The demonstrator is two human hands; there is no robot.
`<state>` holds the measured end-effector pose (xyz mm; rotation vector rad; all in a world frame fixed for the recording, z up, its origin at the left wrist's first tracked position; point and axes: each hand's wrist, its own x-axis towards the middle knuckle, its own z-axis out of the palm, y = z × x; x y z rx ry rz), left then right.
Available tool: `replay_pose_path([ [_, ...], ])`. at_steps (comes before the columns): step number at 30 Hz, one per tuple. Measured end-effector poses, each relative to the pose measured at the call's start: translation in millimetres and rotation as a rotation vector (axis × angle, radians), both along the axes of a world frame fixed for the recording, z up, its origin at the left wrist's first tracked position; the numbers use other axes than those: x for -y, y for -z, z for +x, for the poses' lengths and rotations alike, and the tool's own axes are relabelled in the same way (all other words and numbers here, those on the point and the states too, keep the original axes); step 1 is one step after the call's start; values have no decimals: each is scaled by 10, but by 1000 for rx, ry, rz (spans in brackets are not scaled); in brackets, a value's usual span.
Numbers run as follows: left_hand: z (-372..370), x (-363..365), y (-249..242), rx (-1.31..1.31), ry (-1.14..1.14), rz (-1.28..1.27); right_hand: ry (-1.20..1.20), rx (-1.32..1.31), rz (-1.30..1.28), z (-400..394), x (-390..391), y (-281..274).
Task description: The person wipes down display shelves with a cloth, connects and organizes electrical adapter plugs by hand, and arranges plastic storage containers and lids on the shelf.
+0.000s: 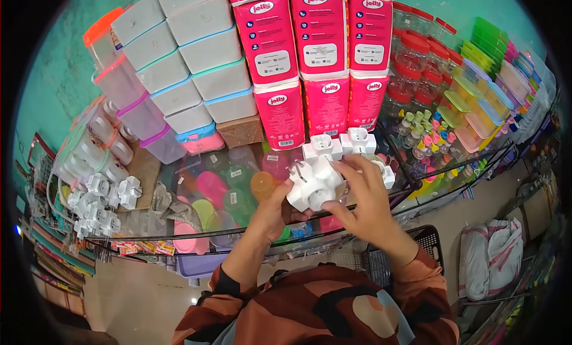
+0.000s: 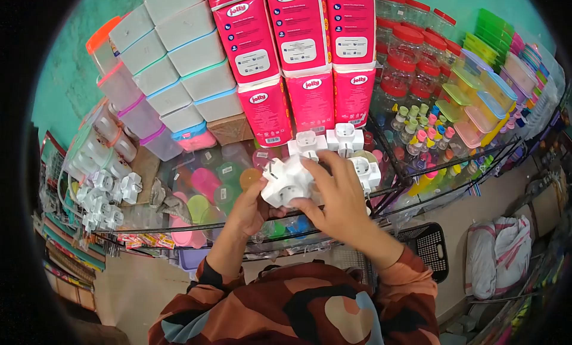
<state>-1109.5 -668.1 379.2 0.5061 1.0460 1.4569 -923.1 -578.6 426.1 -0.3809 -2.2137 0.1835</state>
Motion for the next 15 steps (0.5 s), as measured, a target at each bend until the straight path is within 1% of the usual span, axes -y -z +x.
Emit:
replay_pose_path([
  [1, 46, 0, 16, 0, -1, 2, -1, 0, 2, -14, 67, 71],
  [3, 151, 37, 76, -53, -138, 228, -115, -90, -448, -49, 210, 211],
  [5, 204, 114, 235, -54, -102, 236, -89, -82, -499, -119, 288, 278],
  [7, 306, 146, 384, -240, -118, 380, -88, -159, -540, -173, 290, 339],
  [8, 274, 198, 421, -244, -46, 284, -89, -160, -543, -176, 273, 348],
  [9, 259, 202, 443, -244, -47, 281, -157, -161, -651, -168, 237, 347],
  [10, 253, 196, 447, -312, -37, 305, -225, -159, -758, -152, 191, 335],
  [11, 247, 186, 443, -379, -28, 329, -225, -155, -759, -112, 144, 257],
  [12, 222, 174, 424, -376, -30, 330, -203, -50, -689, -56, 87, 122],
  [13, 171, 160, 390, -485, -29, 360, -182, 55, -618, -23, 15, 28],
  [14, 110, 143, 356, -593, -30, 388, -175, 44, -451, -19, -59, -2],
  [15, 20, 111, 316, -590, -37, 386, -180, 50, -450, -11, -132, -54],
])
